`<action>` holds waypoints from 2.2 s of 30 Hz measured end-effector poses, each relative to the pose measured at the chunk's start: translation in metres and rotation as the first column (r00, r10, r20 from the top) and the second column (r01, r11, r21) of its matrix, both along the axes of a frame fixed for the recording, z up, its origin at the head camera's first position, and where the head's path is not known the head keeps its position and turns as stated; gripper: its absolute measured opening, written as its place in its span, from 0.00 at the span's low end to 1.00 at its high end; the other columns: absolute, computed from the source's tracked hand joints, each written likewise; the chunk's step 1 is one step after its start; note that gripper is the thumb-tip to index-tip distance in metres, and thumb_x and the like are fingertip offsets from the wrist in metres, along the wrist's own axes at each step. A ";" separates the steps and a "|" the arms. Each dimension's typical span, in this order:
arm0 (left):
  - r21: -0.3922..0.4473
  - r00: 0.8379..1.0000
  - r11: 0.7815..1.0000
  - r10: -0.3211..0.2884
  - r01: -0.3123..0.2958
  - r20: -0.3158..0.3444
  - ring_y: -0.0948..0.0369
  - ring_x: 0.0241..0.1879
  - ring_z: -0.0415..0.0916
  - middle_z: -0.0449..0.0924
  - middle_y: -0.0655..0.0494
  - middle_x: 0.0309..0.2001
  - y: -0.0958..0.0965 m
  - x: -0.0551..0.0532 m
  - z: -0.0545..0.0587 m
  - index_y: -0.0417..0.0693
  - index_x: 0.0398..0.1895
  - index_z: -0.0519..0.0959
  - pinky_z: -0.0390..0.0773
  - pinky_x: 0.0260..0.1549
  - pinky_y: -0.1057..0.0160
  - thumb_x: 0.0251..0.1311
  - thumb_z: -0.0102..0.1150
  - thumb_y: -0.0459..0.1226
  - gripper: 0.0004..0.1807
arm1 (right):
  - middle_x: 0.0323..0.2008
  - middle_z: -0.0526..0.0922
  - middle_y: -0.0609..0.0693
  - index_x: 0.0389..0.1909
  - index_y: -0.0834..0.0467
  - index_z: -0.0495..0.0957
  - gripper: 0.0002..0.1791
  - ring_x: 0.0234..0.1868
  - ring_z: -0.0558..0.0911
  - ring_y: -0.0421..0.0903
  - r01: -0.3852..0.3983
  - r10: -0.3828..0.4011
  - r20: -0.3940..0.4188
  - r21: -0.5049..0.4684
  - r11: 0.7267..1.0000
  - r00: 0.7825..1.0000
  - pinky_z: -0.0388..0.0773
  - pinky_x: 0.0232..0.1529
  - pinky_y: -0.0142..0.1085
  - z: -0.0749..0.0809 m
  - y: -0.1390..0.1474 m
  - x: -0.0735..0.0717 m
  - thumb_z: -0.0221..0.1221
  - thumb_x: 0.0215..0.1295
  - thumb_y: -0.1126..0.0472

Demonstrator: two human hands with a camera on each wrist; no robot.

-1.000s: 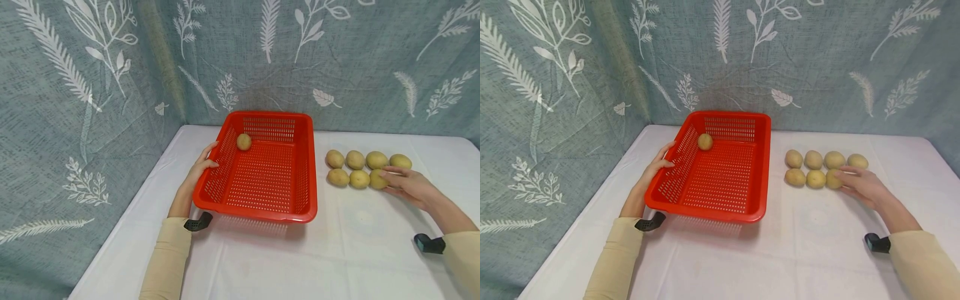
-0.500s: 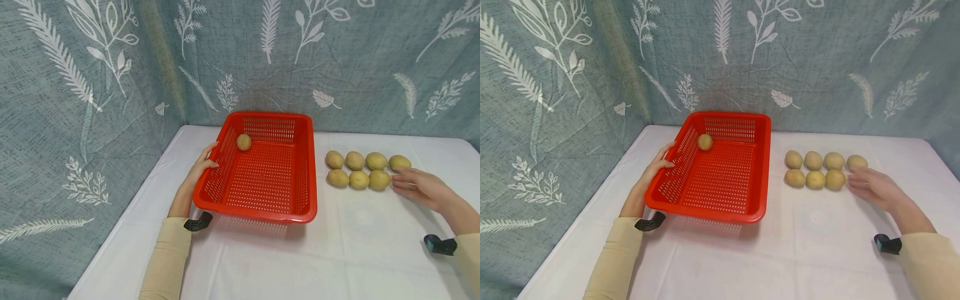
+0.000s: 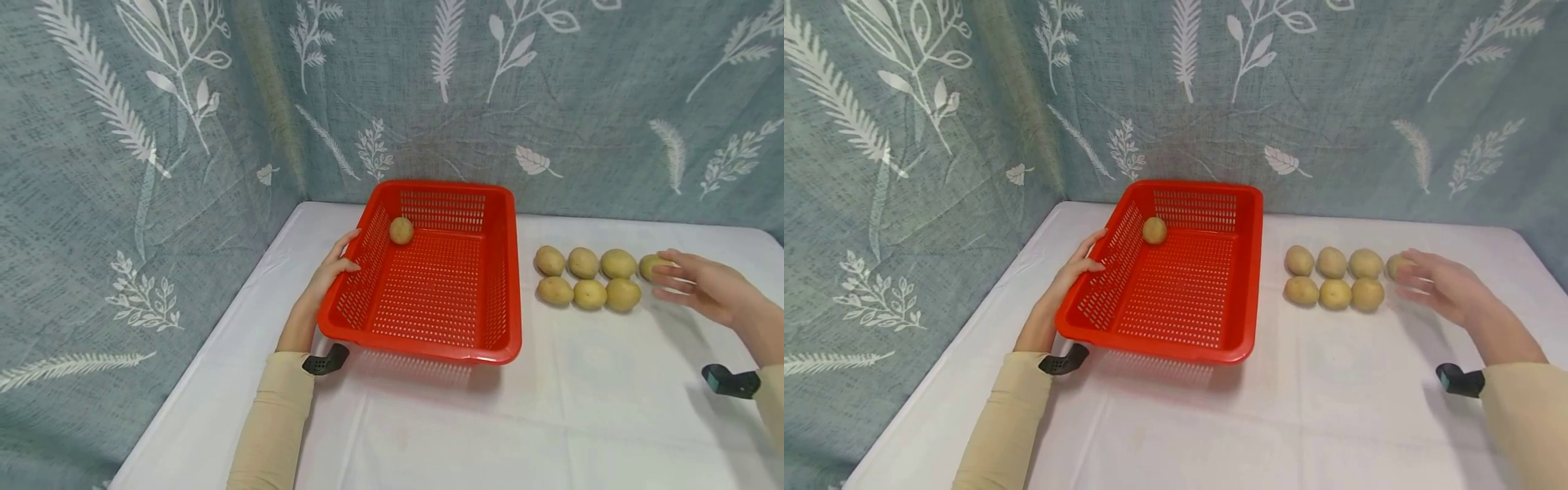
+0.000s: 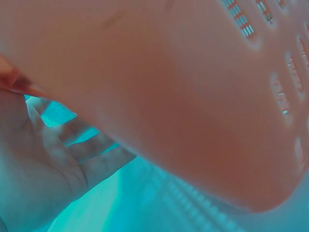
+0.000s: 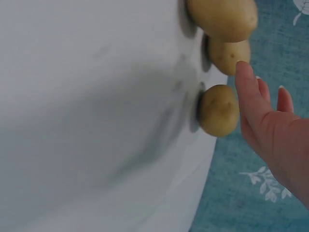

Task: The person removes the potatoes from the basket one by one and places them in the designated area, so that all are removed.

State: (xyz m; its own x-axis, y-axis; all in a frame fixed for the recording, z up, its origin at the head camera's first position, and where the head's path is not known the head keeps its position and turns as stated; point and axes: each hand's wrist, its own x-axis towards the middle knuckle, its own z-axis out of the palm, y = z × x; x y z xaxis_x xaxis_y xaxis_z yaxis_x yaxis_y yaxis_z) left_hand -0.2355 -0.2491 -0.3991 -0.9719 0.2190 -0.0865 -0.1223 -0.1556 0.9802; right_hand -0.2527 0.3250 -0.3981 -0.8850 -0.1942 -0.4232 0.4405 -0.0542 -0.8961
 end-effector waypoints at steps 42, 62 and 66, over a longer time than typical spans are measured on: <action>-0.041 1.000 0.999 0.007 -0.007 0.010 0.54 0.48 0.67 0.56 0.44 0.63 -0.001 0.001 0.001 0.56 0.74 0.50 0.75 0.39 0.63 0.60 0.38 0.28 0.37 | 0.74 0.35 0.61 0.75 0.56 0.35 0.44 0.72 0.47 0.56 -0.123 0.131 -0.131 0.067 0.990 0.983 0.70 0.55 0.39 0.076 -0.133 -0.048 0.46 0.69 0.42; -0.050 1.000 0.999 -0.004 0.002 -0.027 0.52 0.49 0.67 0.57 0.42 0.63 -0.001 -0.001 0.002 0.55 0.75 0.50 0.74 0.39 0.62 0.58 0.39 0.27 0.39 | 0.72 0.43 0.64 0.75 0.60 0.42 0.39 0.70 0.52 0.58 -0.145 0.156 -0.171 0.076 0.986 0.973 0.70 0.56 0.41 0.088 -0.182 -0.057 0.43 0.72 0.46; -0.052 1.000 0.999 -0.007 0.006 -0.023 0.52 0.49 0.66 0.56 0.41 0.63 -0.001 -0.001 0.003 0.54 0.75 0.50 0.75 0.39 0.63 0.58 0.38 0.27 0.38 | 0.72 0.43 0.64 0.75 0.61 0.42 0.38 0.70 0.52 0.58 -0.145 0.154 -0.172 0.067 0.987 0.973 0.67 0.58 0.43 0.090 -0.191 -0.058 0.42 0.73 0.47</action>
State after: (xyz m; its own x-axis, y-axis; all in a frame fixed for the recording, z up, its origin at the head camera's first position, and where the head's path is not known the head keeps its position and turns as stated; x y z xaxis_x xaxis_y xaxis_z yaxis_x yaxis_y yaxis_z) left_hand -0.2369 -0.2499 -0.3966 -0.9723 0.2213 -0.0756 -0.1005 -0.1036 0.9895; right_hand -0.3109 0.1341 -0.3083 -0.9091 -0.3112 -0.2768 0.2751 0.0502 -0.9601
